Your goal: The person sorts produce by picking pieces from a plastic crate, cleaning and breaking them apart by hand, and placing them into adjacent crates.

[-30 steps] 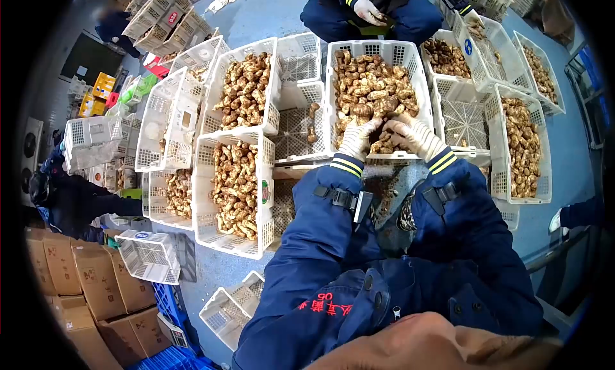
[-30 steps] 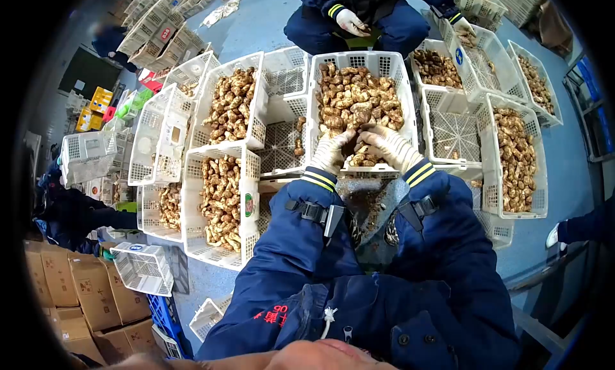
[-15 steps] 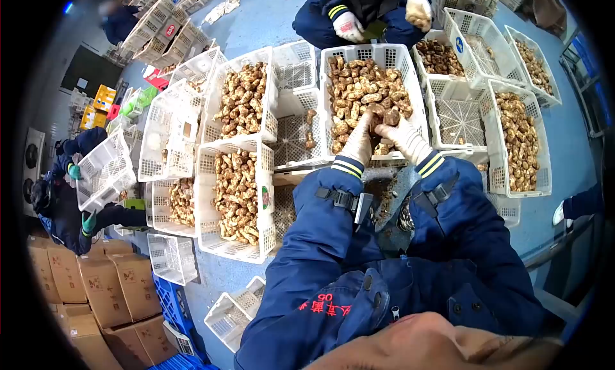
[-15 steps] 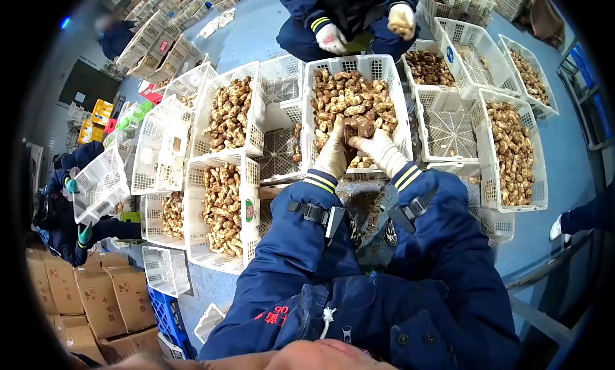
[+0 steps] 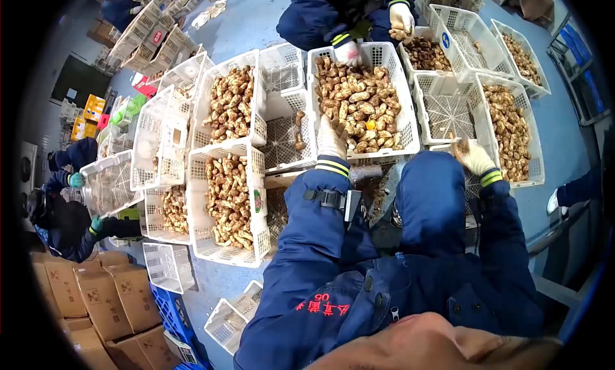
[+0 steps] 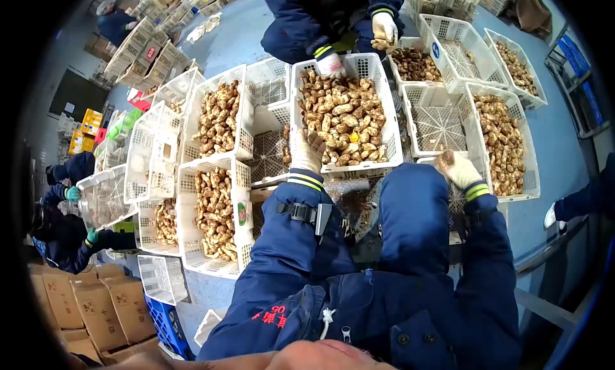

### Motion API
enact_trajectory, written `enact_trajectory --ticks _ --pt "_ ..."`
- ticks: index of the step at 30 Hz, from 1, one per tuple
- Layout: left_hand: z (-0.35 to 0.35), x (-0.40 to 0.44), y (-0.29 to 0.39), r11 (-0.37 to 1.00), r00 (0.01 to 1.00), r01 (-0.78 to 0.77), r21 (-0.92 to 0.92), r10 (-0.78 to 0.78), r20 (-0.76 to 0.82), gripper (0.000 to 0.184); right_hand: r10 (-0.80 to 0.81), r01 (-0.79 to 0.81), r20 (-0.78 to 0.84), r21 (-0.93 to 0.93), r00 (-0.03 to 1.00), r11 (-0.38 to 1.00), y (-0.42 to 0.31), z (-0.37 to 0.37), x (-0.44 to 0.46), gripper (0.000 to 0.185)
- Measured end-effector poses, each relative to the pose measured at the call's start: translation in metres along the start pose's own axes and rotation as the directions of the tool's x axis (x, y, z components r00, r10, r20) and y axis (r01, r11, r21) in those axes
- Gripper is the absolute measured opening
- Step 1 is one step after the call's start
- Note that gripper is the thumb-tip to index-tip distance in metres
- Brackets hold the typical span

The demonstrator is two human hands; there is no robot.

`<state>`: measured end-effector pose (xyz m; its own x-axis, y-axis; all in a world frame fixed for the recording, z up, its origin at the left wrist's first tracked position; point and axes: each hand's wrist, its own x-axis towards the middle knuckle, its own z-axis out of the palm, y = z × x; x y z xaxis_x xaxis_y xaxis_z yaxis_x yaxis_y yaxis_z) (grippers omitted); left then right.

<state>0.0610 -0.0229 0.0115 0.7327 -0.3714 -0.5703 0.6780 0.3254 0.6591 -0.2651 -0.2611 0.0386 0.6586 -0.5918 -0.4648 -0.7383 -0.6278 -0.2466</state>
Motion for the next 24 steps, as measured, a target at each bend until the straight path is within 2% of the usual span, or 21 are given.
enact_trajectory --ticks 2,5,6,7,9,10,11,12,13,14,15,16,18,20,22,23,24 --pt "-0.011 0.01 -0.005 0.997 0.996 -0.082 0.012 0.082 -0.015 0.05 -0.009 0.058 0.162 -0.299 0.987 0.952 0.061 0.048 0.006 0.039" --pt "-0.01 0.01 -0.002 0.987 0.978 -0.153 -0.051 0.144 -0.151 0.049 0.116 -0.118 -0.026 -0.321 0.993 0.94 0.049 0.023 -0.009 0.039" --pt "-0.013 0.012 0.003 0.994 0.985 -0.108 -0.022 0.104 -0.138 0.047 -0.127 0.121 -0.192 -0.04 0.973 0.992 0.055 0.019 0.006 0.041" --pt "-0.009 0.007 0.003 0.99 0.977 -0.136 -0.043 0.127 -0.173 0.045 -0.081 0.082 -0.194 -0.004 0.978 0.997 0.027 0.001 0.021 0.038" --pt "-0.006 0.007 0.003 0.982 0.967 -0.18 -0.059 0.165 -0.194 0.041 -0.268 0.27 -0.206 -0.021 0.941 0.963 -0.037 -0.04 0.043 0.037" --pt "-0.011 0.015 0.0 0.98 0.967 -0.192 -0.051 0.18 -0.181 0.04 -0.365 0.347 -0.228 -0.117 0.903 0.93 -0.066 -0.046 0.066 0.034" --pt "-0.015 0.021 -0.001 0.978 0.966 -0.204 -0.043 0.194 -0.17 0.038 -0.521 0.504 -0.143 -0.135 0.842 0.853 -0.101 -0.058 0.072 0.035" --pt "-0.012 0.016 -0.001 0.961 0.952 -0.268 -0.061 0.255 -0.172 0.038 -0.581 0.565 -0.084 -0.158 0.809 0.81 -0.122 -0.052 0.095 0.035" --pt "-0.012 0.017 0.002 0.961 0.952 -0.255 -0.103 0.231 -0.202 0.038 -0.554 0.556 0.051 -0.098 0.831 0.825 -0.144 -0.042 0.119 0.036" --pt "-0.012 0.017 0.006 0.959 0.95 -0.244 -0.146 0.207 -0.232 0.037 -0.598 0.612 0.134 -0.109 0.79 0.783 -0.159 -0.022 0.147 0.036" --pt "-0.01 0.01 0.014 0.945 0.948 -0.284 -0.164 0.251 -0.198 0.038 -0.562 0.584 0.212 -0.052 0.799 0.81 -0.17 -0.007 0.164 0.037" --pt "-0.011 0.008 0.022 0.95 0.96 -0.24 -0.197 0.202 -0.196 0.037 -0.519 0.541 0.264 -0.012 0.813 0.841 -0.175 0.031 0.206 0.038" --pt "-0.019 0.009 0.027 0.917 0.935 -0.347 -0.198 0.323 -0.144 0.038 -0.437 0.456 0.213 -0.051 0.874 0.888 -0.197 0.054 0.206 0.04" --pt "-0.027 0.023 0.03 0.917 0.948 -0.308 -0.255 0.274 -0.161 0.037 -0.322 0.367 0.236 -0.178 0.917 0.913 -0.213 0.072 0.208 0.037" --pt "-0.047 0.049 0.023 0.933 0.934 -0.343 -0.113 0.325 -0.152 0.036 -0.532 0.576 0.222 -0.277 0.817 0.769 -0.192 0.087 0.232 0.027" --pt "-0.023 0.012 0.043 0.926 0.958 -0.276 -0.257 0.246 -0.145 0.036 -0.701 0.712 0.195 -0.378 0.686 0.592 -0.174 0.082 0.241 0.026" --pt "-0.022 0.014 0.041 0.908 0.942 -0.331 -0.258 0.301 -0.149 0.038 -0.834 0.791 0.192 -0.479 0.517 0.38 -0.163 0.075 0.244 0.025"
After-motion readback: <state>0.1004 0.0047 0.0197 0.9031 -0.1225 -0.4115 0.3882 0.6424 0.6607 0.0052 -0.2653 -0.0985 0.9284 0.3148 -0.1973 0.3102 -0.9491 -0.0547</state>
